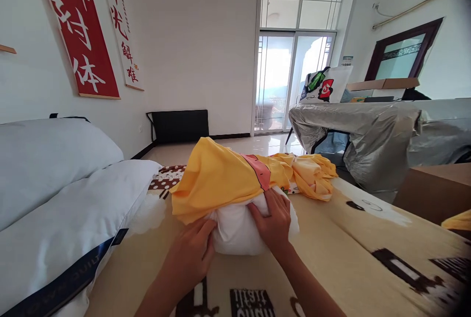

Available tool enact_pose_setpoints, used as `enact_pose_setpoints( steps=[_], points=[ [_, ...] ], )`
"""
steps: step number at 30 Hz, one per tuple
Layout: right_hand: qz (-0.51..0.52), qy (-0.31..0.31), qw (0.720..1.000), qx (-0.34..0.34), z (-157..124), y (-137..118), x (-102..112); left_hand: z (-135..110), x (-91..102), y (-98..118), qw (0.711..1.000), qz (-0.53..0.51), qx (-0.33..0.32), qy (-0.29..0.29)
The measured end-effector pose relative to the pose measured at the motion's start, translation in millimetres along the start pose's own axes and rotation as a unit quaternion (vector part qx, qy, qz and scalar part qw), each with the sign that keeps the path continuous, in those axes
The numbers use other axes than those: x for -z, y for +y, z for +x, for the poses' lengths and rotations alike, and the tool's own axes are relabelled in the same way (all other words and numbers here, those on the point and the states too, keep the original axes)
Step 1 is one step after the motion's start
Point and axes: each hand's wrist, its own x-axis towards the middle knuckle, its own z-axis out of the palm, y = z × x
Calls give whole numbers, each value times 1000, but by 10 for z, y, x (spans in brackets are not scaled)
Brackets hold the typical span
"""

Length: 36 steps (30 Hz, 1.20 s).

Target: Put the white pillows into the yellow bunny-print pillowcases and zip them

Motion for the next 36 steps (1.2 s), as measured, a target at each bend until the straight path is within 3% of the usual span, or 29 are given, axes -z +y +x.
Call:
enact_pose_setpoints(
  steps=[4,6,8,11,14,18,23,36],
  points=[
    [-37,100,994,0,15,1,1,13,-68,-106,1000,-5,-8,13],
    [-57,108,993,4,35,-109,43,26,-122,-149,998,35,-38,29],
    [-36,67,997,30,56,-281,111,36,-190,-167,995,79,-55,40],
    [16,-42,997,61,55,-576,242,38,-281,-158,991,115,-52,35],
    [-37,-161,984,65,-34,-792,355,30,-319,-142,991,125,-39,42],
    [-108,-253,955,109,-240,-879,386,23,-301,-153,986,116,-28,119],
    [-119,-287,941,133,-373,-906,293,37,-251,-194,964,161,-15,210],
    [-83,-260,948,164,-545,-1076,119,-23,-262,-538,940,288,84,160]
  ],
)
